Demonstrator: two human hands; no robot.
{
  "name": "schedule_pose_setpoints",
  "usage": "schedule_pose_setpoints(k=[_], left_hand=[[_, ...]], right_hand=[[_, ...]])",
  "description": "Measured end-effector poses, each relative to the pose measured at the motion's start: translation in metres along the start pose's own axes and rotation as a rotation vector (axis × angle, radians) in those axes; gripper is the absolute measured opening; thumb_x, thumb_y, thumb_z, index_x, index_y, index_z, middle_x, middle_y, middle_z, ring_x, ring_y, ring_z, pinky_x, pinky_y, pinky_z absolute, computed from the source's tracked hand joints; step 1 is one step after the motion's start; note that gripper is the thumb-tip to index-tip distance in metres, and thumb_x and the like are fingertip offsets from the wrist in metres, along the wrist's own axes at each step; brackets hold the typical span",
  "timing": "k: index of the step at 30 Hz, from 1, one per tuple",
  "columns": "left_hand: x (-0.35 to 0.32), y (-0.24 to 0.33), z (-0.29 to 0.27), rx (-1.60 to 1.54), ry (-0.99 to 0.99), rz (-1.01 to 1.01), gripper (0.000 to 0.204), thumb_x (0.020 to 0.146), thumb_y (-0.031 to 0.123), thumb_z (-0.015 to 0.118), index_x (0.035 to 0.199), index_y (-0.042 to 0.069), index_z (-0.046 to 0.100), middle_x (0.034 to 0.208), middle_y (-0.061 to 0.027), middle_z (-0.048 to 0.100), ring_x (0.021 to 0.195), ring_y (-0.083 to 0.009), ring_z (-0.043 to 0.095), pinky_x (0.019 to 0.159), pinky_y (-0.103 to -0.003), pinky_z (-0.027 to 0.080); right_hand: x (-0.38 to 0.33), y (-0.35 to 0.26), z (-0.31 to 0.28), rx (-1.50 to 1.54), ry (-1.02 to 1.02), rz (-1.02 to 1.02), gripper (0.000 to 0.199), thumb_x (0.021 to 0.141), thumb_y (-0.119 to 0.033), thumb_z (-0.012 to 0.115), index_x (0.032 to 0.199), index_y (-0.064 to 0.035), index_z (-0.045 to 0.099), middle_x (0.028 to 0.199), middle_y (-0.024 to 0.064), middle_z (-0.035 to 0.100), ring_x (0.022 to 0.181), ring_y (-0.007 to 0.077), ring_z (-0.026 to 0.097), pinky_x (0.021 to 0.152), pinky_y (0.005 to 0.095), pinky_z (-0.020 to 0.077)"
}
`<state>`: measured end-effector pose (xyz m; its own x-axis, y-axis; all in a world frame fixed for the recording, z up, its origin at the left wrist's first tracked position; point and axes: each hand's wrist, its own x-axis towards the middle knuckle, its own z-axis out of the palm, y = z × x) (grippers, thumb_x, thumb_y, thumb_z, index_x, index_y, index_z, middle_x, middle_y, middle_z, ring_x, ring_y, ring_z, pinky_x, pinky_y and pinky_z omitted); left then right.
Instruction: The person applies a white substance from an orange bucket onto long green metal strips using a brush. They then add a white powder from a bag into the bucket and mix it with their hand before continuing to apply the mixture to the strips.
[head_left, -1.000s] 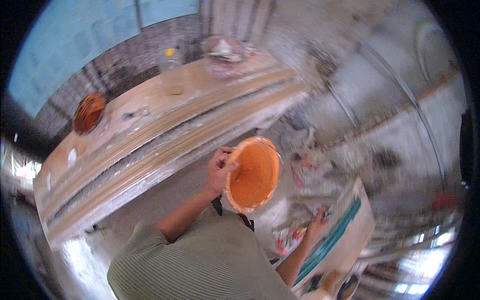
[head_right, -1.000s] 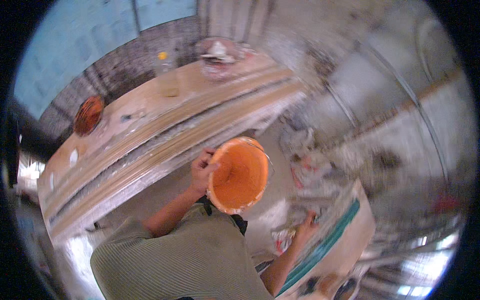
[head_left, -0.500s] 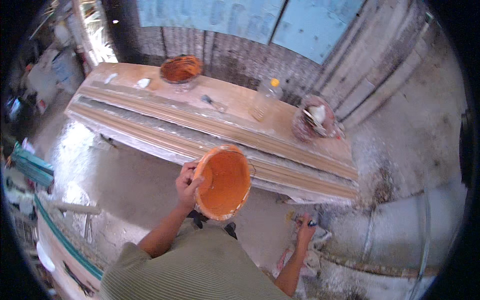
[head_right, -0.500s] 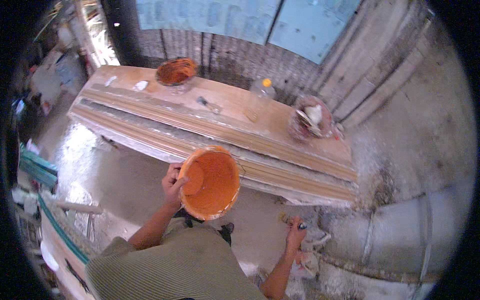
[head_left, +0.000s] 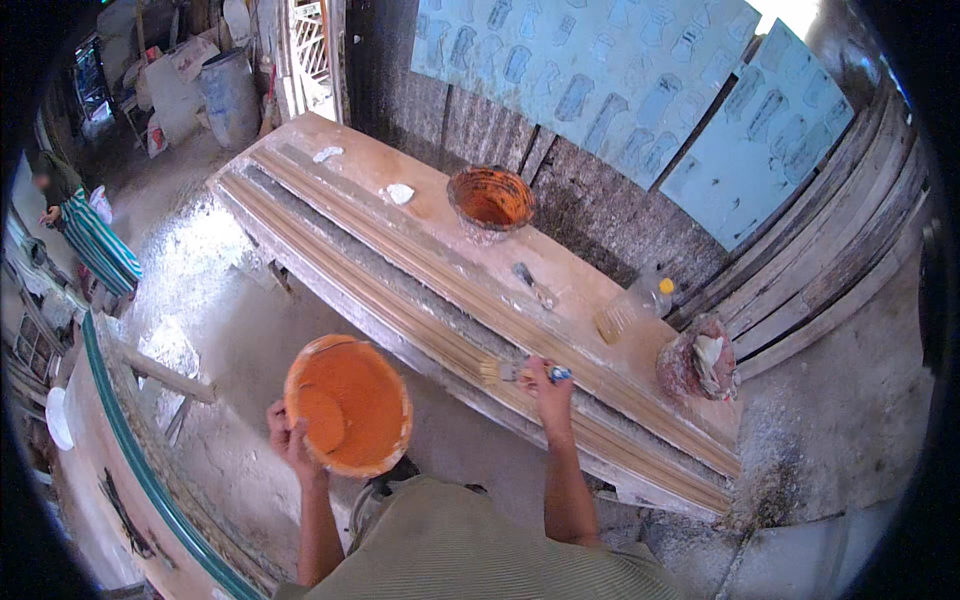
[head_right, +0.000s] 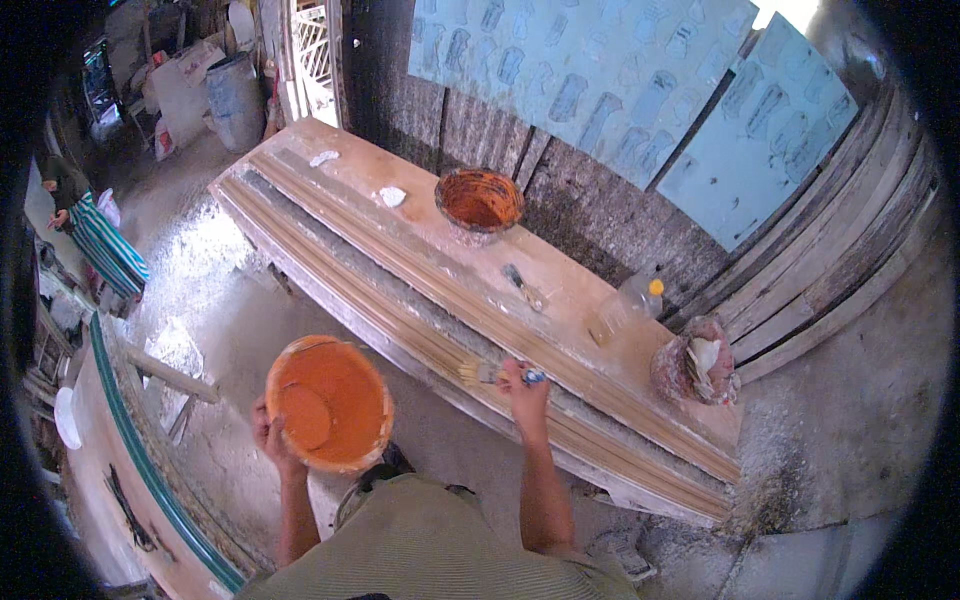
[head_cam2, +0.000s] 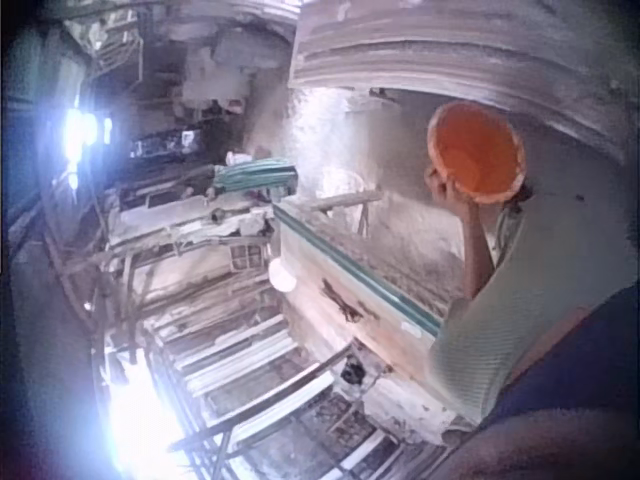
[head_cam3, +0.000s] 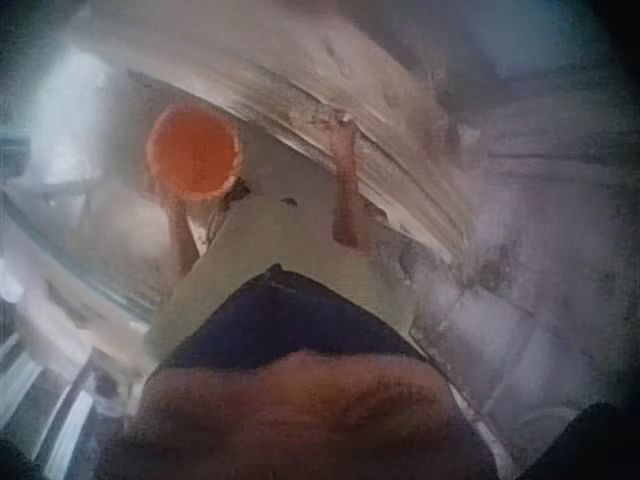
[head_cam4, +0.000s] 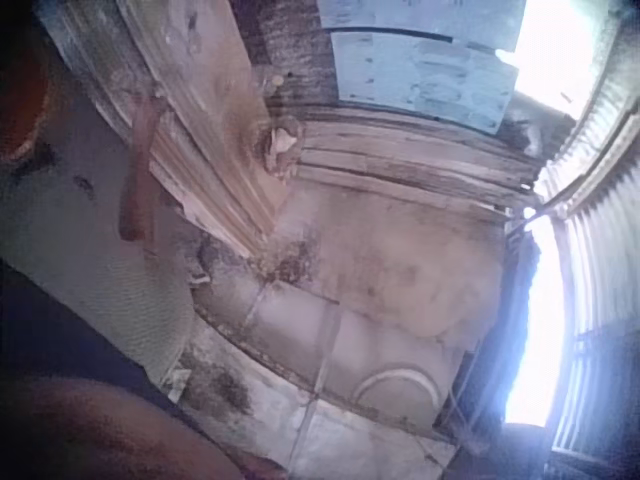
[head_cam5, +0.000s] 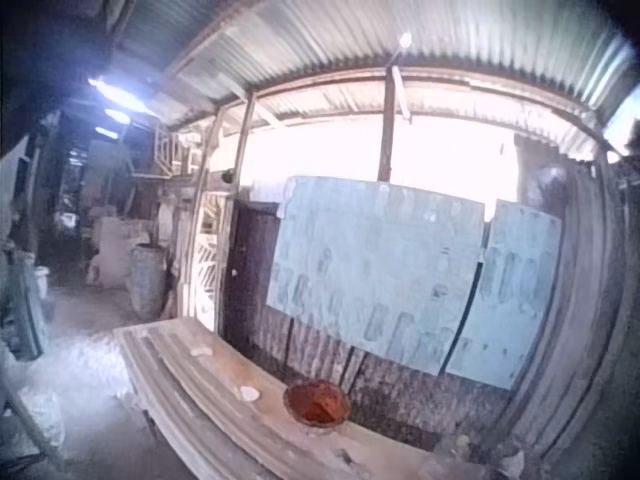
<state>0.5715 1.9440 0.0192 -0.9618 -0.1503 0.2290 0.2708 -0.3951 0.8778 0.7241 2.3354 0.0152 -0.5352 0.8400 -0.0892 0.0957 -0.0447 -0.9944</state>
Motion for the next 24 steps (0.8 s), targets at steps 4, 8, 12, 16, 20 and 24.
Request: schedule_pose_setpoints(k=[4, 8, 12, 16, 20, 24], left_hand=[[0.049, 0.007, -0.042, 0.093, 0.073, 0.131, 0.015, 0.082, 0.014, 0.068, 0.088, 0.003, 0.058, 0.114, -0.0076, 0.057, 0.103, -0.0193, 0.056, 0.092, -0.037, 0.045], [0.092, 0.011, -0.094, 0.121, 0.178, 0.166, 0.028, 0.086, 0.018, 0.065, 0.108, 0.001, 0.059, 0.118, -0.0101, 0.058, 0.107, -0.0245, 0.059, 0.092, -0.043, 0.049], [0.118, 0.006, -0.116, 0.169, 0.427, 0.092, 0.04, 0.087, 0.02, 0.063, 0.121, 0.0, 0.057, 0.124, -0.0132, 0.058, 0.114, -0.0285, 0.057, 0.096, -0.046, 0.049], [0.15, 0.024, -0.084, 0.228, 0.538, 0.097, 0.045, 0.087, 0.022, 0.063, 0.125, 0.0, 0.057, 0.126, -0.0135, 0.057, 0.115, -0.0289, 0.057, 0.096, -0.046, 0.049], [0.186, 0.032, -0.065, 0.278, 0.581, 0.1, 0.042, 0.086, 0.021, 0.063, 0.123, 0.001, 0.059, 0.12, -0.0094, 0.058, 0.111, -0.0259, 0.058, 0.095, -0.044, 0.049], [0.227, 0.032, -0.057, 0.286, 0.616, 0.16, 0.049, 0.086, 0.025, 0.059, 0.128, 0.0, 0.055, 0.122, -0.0111, 0.058, 0.114, -0.0273, 0.057, 0.096, -0.045, 0.049]], right_hand=[[0.062, -0.034, 0.073, -0.009, -0.106, -0.081, 0.023, 0.095, -0.021, 0.068, 0.098, 0.0021, 0.066, 0.086, 0.0063, 0.068, 0.071, 0.0136, 0.066, 0.066, 0.0288, 0.0564], [0.15, -0.073, 0.119, -0.131, -0.08, -0.373, 0.02, 0.093, -0.017, 0.07, 0.101, 0.0007, 0.067, 0.093, 0.008, 0.071, 0.083, 0.0139, 0.067, 0.075, 0.0289, 0.0524], [0.263, -0.079, 0.143, -0.117, 0.05, -0.487, 0.022, 0.085, -0.017, 0.077, 0.1, -0.0016, 0.071, 0.096, 0.0092, 0.073, 0.089, 0.0177, 0.069, 0.081, 0.0319, 0.0528], [0.349, -0.08, 0.185, -0.512, 0.088, -0.454, 0.021, 0.08, -0.02, 0.08, 0.097, -0.0076, 0.075, 0.096, 0.0134, 0.074, 0.092, 0.0272, 0.071, 0.082, 0.0385, 0.054], [0.409, -0.041, 0.222, -0.736, 0.012, -0.4, 0.022, 0.081, -0.026, 0.077, 0.097, -0.0115, 0.077, 0.095, 0.0159, 0.073, 0.089, 0.0341, 0.07, 0.08, 0.0424, 0.0554], [0.463, 0.017, 0.236, -0.924, -0.084, -0.428, 0.019, 0.082, -0.018, 0.075, 0.097, -0.0075, 0.076, 0.094, 0.0185, 0.072, 0.088, 0.0334, 0.071, 0.081, 0.0412, 0.0558]])
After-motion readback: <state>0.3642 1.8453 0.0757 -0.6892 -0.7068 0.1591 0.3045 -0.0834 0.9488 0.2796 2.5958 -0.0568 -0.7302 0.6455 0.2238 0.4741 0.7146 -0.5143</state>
